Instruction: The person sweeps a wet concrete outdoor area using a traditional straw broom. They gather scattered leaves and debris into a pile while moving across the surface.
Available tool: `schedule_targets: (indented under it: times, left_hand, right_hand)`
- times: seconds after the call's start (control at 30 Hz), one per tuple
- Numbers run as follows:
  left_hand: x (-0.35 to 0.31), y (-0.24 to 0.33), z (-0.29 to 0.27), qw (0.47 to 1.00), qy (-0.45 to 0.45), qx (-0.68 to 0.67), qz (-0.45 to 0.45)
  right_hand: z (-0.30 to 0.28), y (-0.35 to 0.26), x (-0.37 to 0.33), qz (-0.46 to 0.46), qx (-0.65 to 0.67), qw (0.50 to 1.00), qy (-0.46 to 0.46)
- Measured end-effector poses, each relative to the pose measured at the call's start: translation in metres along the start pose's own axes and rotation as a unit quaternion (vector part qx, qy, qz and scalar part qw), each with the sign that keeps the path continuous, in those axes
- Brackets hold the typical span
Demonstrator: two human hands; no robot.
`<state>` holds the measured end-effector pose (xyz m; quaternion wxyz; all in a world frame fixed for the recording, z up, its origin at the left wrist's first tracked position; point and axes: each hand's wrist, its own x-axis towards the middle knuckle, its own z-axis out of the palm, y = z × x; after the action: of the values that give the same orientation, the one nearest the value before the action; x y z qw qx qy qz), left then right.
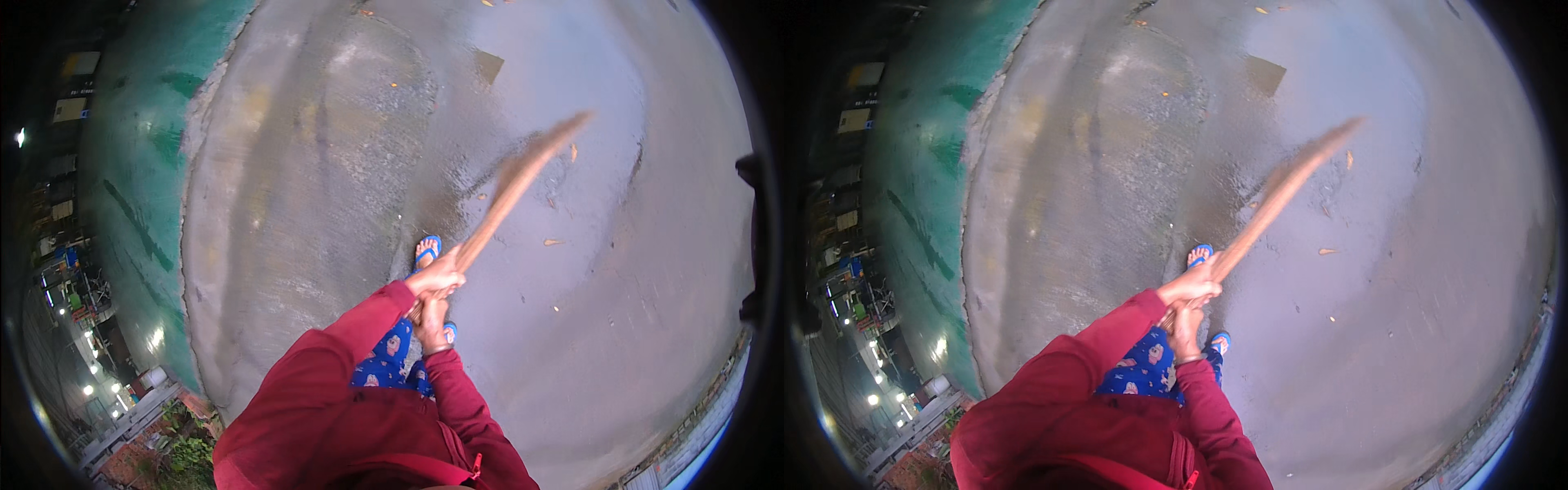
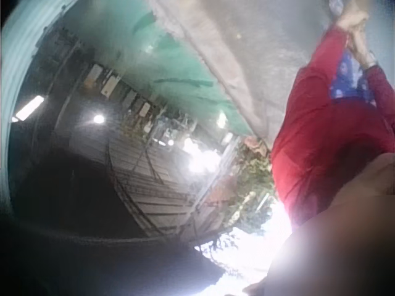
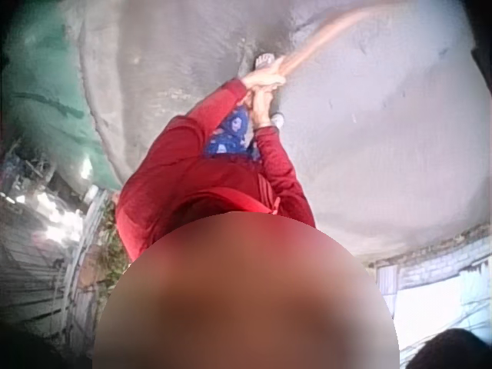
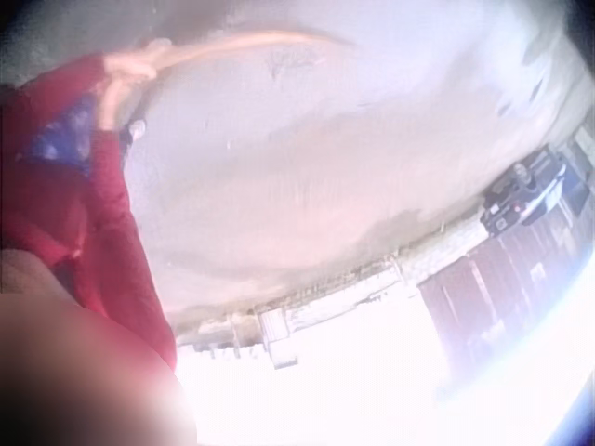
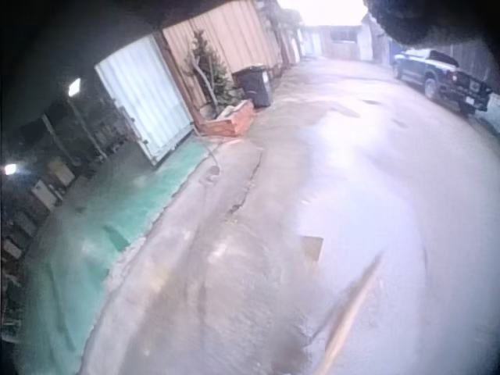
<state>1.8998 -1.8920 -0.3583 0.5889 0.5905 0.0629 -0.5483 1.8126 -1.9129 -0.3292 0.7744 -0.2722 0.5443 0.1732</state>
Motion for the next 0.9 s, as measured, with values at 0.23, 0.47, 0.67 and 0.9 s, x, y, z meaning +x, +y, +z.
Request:
schedule_targets:
  times: [0.23,0.47,0.67,0.9]
  left_hand:
    - [-0.032,0.012,-0.131,0.897,0.431,0.023,-0.092]
    - [0.059,0.034,-0.097,0.913,0.326,0.196,-0.148]
    - [0.112,0.109,-0.05,0.996,-0.06,0.057,-0.042]
    - [0.017,0.1,-0.045,0.986,0.127,-0.083,0.067]
  right_hand:
    - [0.099,-0.012,0.045,0.293,-0.038,0.92,-0.259]
    - [0.078,-0.066,0.067,0.211,0.107,0.959,-0.159]
    - [0.067,-0.108,0.084,0.015,0.126,0.991,-0.048]
    - [0.071,-0.097,0.01,0.108,-0.071,0.988,-0.084]
